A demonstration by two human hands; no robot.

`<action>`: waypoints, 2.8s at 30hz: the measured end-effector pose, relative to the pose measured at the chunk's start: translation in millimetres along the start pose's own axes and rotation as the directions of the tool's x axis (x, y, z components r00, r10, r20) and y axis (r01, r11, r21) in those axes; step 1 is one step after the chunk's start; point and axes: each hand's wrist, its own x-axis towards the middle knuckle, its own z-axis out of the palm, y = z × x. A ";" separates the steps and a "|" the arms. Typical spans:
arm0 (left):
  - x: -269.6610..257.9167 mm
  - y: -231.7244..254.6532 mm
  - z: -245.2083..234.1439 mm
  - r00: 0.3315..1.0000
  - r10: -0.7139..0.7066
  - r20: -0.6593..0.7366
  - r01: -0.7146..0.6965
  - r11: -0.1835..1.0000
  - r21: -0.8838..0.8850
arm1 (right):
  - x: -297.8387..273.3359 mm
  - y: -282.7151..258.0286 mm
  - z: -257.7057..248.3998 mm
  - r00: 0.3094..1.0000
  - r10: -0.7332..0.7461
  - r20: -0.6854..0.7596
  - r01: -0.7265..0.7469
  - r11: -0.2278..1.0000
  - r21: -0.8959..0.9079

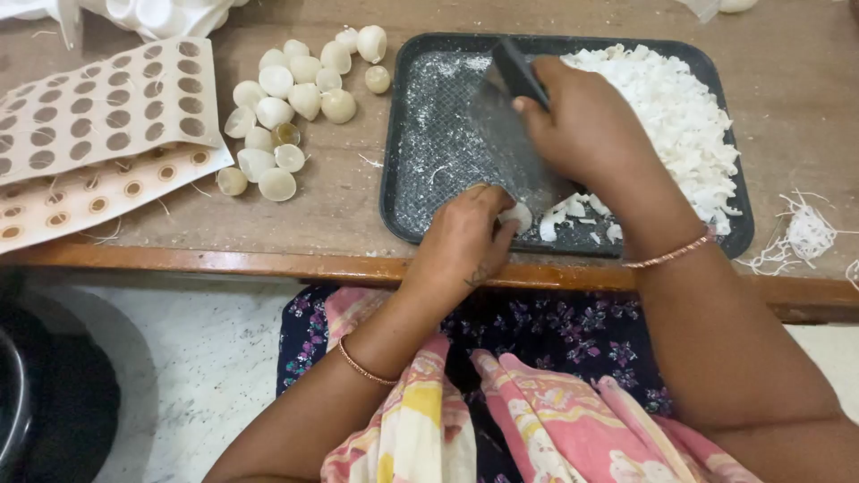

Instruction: Scraping excess wax from candle molds using a bench scraper.

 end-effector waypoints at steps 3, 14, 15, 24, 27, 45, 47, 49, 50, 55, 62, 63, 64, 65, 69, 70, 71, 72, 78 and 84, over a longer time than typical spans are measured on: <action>-2.0 -2.0 1.4 1.000 0.018 -0.003 -0.018 1.000 -0.022 | -29.8 3.8 -21.7 0.991 0.070 -0.112 -0.062 0.995 0.079; -0.6 -3.0 5.9 1.000 0.011 -0.002 -0.011 1.000 0.018 | -40.9 -10.5 -25.8 0.998 -0.013 -0.067 0.015 1.000 0.026; 2.0 -2.4 6.4 1.000 0.005 0.010 -0.005 0.999 0.032 | -37.2 -10.8 -26.1 0.999 -0.024 -0.049 0.024 1.000 -0.010; 1.7 -5.9 9.0 0.999 0.041 -0.005 -0.041 0.998 0.058 | -2.0 -20.2 15.9 0.992 -0.129 -0.011 0.127 0.982 -0.138; -0.7 -4.2 7.4 0.999 0.038 -0.008 -0.038 0.998 0.050 | 6.8 -30.3 16.4 0.995 -0.096 0.043 0.101 0.984 -0.146; -3.4 -0.5 3.7 0.997 0.083 0.000 -0.083 0.994 0.076 | -51.5 -4.9 -28.7 0.991 0.010 -0.131 0.002 0.996 0.087; -3.6 -3.4 5.5 0.996 0.090 -0.006 -0.089 0.993 0.081 | -46.8 -6.4 -28.7 0.993 0.025 -0.112 -0.015 0.996 0.093; -3.6 -3.4 6.7 0.995 0.102 -0.008 -0.101 0.992 0.082 | -41.1 -5.6 -27.8 0.994 0.047 -0.095 -0.038 0.995 0.095; -3.4 -2.2 6.5 0.996 0.087 -0.009 -0.086 0.992 0.089 | -37.2 -4.3 -26.7 0.996 0.011 -0.084 -0.004 0.997 0.082; -2.8 -3.5 9.8 0.996 0.086 -0.025 -0.084 0.993 0.087 | -16.1 -11.5 -21.5 1.000 0.011 -0.005 -0.011 1.000 0.018; -2.4 -2.2 8.7 0.998 0.066 -0.014 -0.064 0.991 0.120 | 8.8 -22.9 -4.0 0.995 0.014 0.095 -0.008 0.998 -0.065; -1.9 -2.6 9.5 0.998 0.067 -0.012 -0.065 0.990 0.123 | 9.6 -26.7 -4.0 0.994 0.032 0.108 -0.024 0.997 -0.071; -1.4 -2.5 8.3 0.998 0.070 -0.011 -0.068 0.990 0.123 | 12.0 -27.3 -2.3 0.994 0.033 0.106 -0.026 0.997 -0.072; -1.5 -2.0 7.9 0.998 0.068 -0.008 -0.067 0.991 0.114 | 13.8 -27.5 -0.8 0.992 0.053 0.117 -0.043 0.996 -0.081; -2.6 -2.5 9.6 0.997 0.074 -0.023 -0.071 0.991 0.112 | 22.7 -16.0 7.6 0.995 0.032 0.098 -0.026 0.998 -0.060; -1.8 -3.4 8.6 0.996 0.080 -0.026 -0.077 0.991 0.113 | 25.3 -15.3 8.6 0.995 0.030 0.093 -0.025 0.998 -0.063; -2.4 -3.9 8.9 0.995 0.095 -0.028 -0.092 0.990 0.111 | 26.1 -13.6 10.3 0.996 0.028 0.089 -0.022 0.997 -0.075; -3.0 -4.4 9.5 0.993 0.110 -0.030 -0.107 0.988 0.109 | 27.0 -11.6 12.1 0.996 0.026 0.086 -0.019 0.996 -0.086; -3.1 0.5 5.1 0.993 0.111 -0.044 -0.107 0.991 0.078 | 21.5 19.1 -4.9 0.983 0.138 0.120 -0.142 0.989 0.030; -3.1 -3.5 6.0 0.990 0.131 -0.043 -0.127 0.989 0.074 | -25.0 40.0 -15.9 0.948 0.258 -0.186 -0.255 0.966 0.042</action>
